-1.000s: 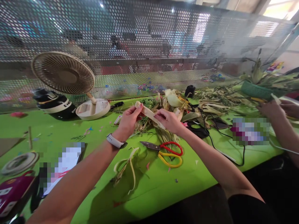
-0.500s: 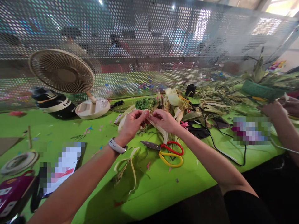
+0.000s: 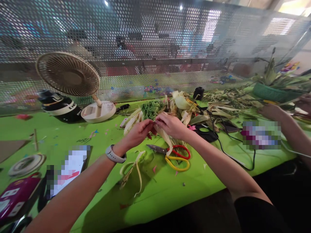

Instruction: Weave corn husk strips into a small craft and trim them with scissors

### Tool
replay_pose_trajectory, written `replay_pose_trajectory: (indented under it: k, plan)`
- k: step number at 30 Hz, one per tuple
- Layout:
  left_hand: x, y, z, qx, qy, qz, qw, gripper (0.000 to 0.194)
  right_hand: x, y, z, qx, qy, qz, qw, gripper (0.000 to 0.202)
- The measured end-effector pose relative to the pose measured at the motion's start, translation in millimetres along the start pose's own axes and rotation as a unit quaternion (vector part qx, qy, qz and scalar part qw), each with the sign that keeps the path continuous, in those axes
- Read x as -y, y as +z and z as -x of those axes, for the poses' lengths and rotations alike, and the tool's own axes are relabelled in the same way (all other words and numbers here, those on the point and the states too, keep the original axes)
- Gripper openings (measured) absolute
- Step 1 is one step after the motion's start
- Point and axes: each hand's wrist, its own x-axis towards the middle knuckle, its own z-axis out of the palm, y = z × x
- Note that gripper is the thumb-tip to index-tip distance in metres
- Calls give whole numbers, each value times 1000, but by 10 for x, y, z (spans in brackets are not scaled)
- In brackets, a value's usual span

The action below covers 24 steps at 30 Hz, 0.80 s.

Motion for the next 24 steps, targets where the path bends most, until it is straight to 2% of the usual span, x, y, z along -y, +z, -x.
replay_pose_trajectory:
  k: [2, 4, 8, 12, 14, 17, 19, 22, 24]
  plan:
    - [-21, -13, 11, 1, 6, -19, 1000, 29, 28, 6, 19, -10, -15, 48, 999, 16]
    - [-56, -3, 20, -9, 1, 13, 1000, 29, 63, 36, 48, -42, -20, 100, 994, 18]
    - [-154, 73, 40, -38, -34, 182, 982, 30, 110, 133, 112, -128, -36, 158, 978, 19]
    - [-222, 145, 74, -39, -65, 284, 956, 26, 104, 207, 165, -176, -77, 171, 966, 15]
    - [-224, 174, 91, -34, -68, 325, 943, 24, 110, 224, 184, -194, -75, 156, 966, 14]
    - [-197, 212, 114, -57, -61, 381, 921, 23, 145, 231, 199, -237, -47, 117, 963, 13]
    - [-173, 219, 133, -72, -61, 375, 922, 23, 169, 232, 198, -267, -15, 84, 960, 11]
    - [-148, 191, 173, -89, -55, 316, 943, 24, 182, 245, 179, -246, 47, -24, 968, 10]
    - [-137, 163, 208, -115, -47, 304, 945, 26, 181, 266, 153, -219, 69, -111, 967, 12]
